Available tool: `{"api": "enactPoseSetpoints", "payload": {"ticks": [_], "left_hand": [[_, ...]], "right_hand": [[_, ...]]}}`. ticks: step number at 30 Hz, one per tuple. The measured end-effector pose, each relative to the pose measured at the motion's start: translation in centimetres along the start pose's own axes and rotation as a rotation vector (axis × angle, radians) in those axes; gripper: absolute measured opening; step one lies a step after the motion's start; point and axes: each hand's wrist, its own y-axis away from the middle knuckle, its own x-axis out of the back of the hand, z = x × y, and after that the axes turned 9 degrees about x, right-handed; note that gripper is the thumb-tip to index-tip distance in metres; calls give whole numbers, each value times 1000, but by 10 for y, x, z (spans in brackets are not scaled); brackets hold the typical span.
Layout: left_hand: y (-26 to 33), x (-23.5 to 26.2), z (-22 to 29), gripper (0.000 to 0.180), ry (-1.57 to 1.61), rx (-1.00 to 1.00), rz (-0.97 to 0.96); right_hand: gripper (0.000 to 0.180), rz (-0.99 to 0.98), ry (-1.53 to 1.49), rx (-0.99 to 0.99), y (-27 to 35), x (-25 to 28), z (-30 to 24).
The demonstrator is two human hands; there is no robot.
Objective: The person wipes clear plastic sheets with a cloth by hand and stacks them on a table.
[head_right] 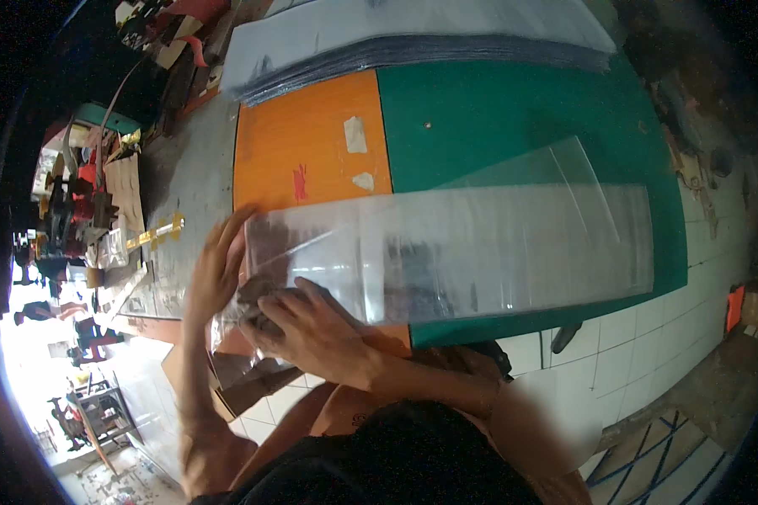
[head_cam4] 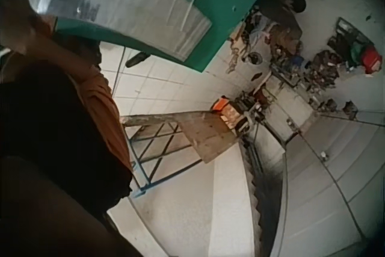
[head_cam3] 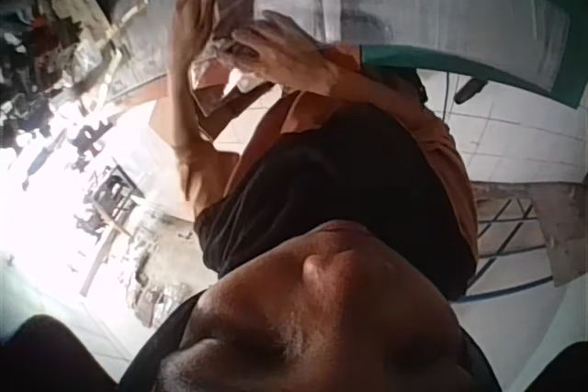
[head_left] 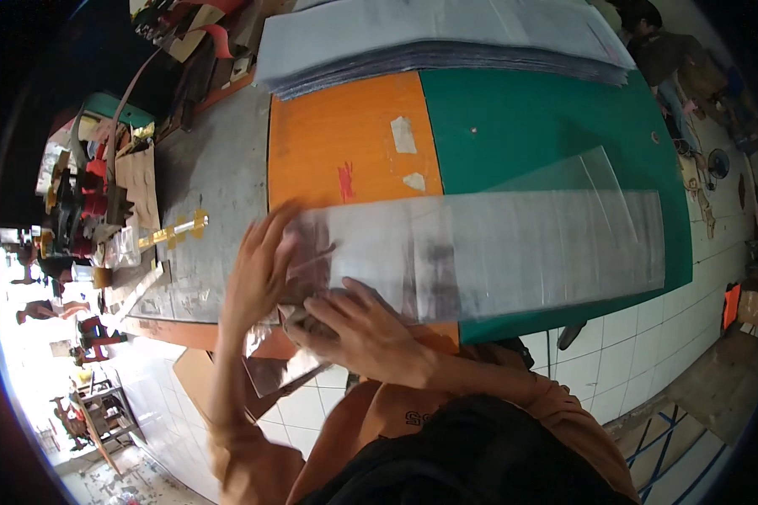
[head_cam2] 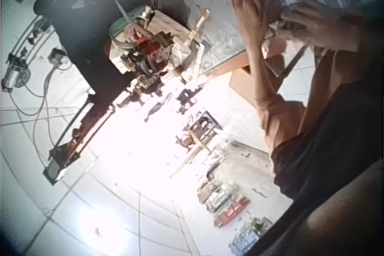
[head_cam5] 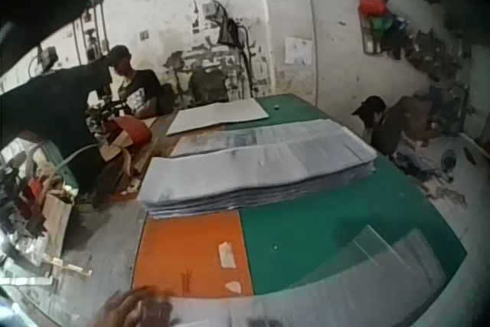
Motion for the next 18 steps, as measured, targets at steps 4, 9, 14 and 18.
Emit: {"api": "enactPoseSetpoints", "payload": {"ticks": [4, 9, 14, 18], "left_hand": [[76, -34, -38, 62, -201, 235, 326], [66, -36, -33, 83, -337, 221, 224], [69, -32, -35, 83, -404, 245, 181], [67, -32, -33, 82, -406, 225, 180]], "right_hand": [[31, 24, -95, 5, -5, 7, -10], [42, 82, -121, -316, 6, 59, 32], [48, 53, 246, -663, 37, 124, 63], [45, 243, 633, -945, 77, 179, 118]]}}
